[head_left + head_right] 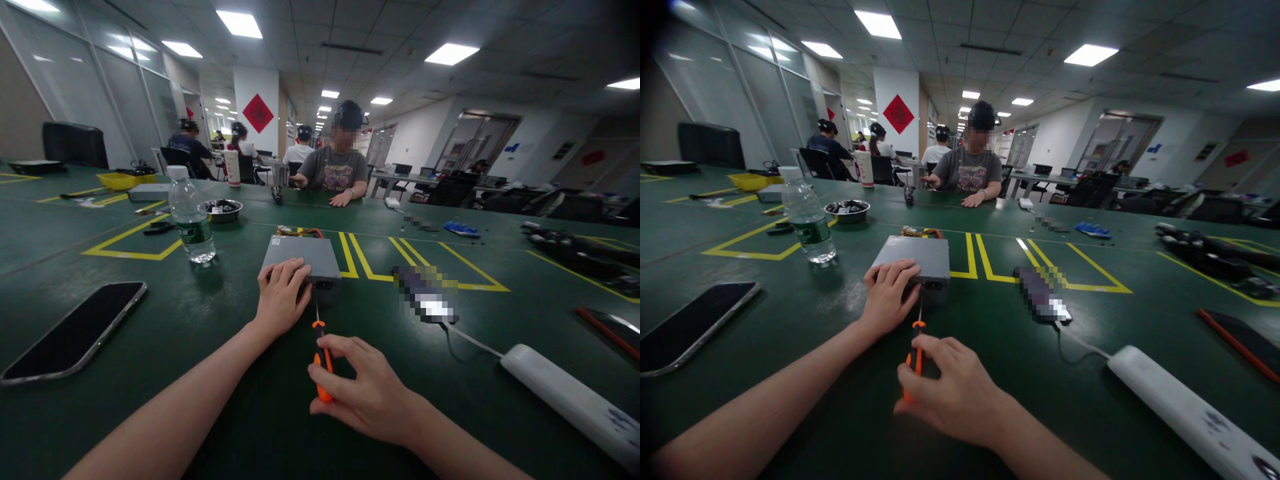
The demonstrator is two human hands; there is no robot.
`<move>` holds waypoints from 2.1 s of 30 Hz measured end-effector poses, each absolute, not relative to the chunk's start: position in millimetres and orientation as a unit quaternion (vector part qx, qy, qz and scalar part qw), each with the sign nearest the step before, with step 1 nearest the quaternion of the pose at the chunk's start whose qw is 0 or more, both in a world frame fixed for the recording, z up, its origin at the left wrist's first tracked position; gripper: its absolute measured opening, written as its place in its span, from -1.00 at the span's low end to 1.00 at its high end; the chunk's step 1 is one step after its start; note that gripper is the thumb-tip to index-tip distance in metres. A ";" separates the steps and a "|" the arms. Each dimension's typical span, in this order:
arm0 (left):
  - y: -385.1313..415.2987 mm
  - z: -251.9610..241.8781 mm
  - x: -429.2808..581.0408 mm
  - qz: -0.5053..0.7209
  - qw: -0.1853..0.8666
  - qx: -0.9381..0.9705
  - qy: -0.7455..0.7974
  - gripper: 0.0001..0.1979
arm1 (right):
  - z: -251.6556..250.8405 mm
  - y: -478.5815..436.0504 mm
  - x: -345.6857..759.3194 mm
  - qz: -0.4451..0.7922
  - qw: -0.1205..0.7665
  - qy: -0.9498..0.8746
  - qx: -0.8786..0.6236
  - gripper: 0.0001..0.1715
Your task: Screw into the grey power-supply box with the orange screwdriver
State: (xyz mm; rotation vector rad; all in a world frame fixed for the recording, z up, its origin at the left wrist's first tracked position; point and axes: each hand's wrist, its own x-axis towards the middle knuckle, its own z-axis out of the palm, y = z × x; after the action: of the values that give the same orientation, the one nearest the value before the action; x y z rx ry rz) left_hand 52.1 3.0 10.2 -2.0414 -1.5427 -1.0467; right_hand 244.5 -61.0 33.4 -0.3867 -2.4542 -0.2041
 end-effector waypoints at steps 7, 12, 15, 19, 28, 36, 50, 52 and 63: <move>3.6 9.7 52.0 -0.371 0.191 -0.725 -0.548 -0.72 | 28.3 -60.0 246.5 -0.005 0.348 -0.924 -0.156 -0.64; 3.1 9.8 52.4 -0.370 0.191 -0.723 -0.550 -0.73 | 36.7 -63.1 245.6 -0.036 0.307 -0.941 -0.142 -0.65; 3.0 10.0 52.2 -0.370 0.191 -0.724 -0.549 -0.73 | 36.9 -62.9 244.2 -0.052 0.311 -0.937 -0.149 -0.68; 3.2 10.3 51.4 -0.369 0.195 -0.725 -0.547 -0.73 | 32.2 -61.1 245.3 -0.024 0.357 -0.921 -0.151 -0.67; 4.2 9.2 51.6 -0.368 0.199 -0.723 -0.549 -0.73 | 37.1 -65.2 245.5 -0.033 0.300 -0.941 -0.151 -0.63; 4.2 9.6 51.4 -0.369 0.200 -0.724 -0.548 -0.72 | 32.5 -62.5 248.1 0.022 0.355 -0.921 -0.156 -0.60; 3.7 9.7 51.4 -0.368 0.200 -0.723 -0.549 -0.73 | 35.9 -62.4 248.8 -0.001 0.362 -0.920 -0.152 -0.61; 4.1 9.2 51.3 -0.369 0.201 -0.722 -0.549 -0.73 | 37.8 -63.3 248.7 -0.007 0.339 -0.929 -0.146 -0.61; 3.8 9.8 51.2 -0.368 0.197 -0.725 -0.547 -0.73 | 34.2 -62.0 249.0 -0.002 0.375 -0.915 -0.147 -0.65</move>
State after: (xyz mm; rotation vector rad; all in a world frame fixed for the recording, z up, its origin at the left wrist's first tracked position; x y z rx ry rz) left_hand 51.2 3.8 9.8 -2.0301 -1.5326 -1.0304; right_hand 249.0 -62.0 34.2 -0.3757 -2.3420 -0.0039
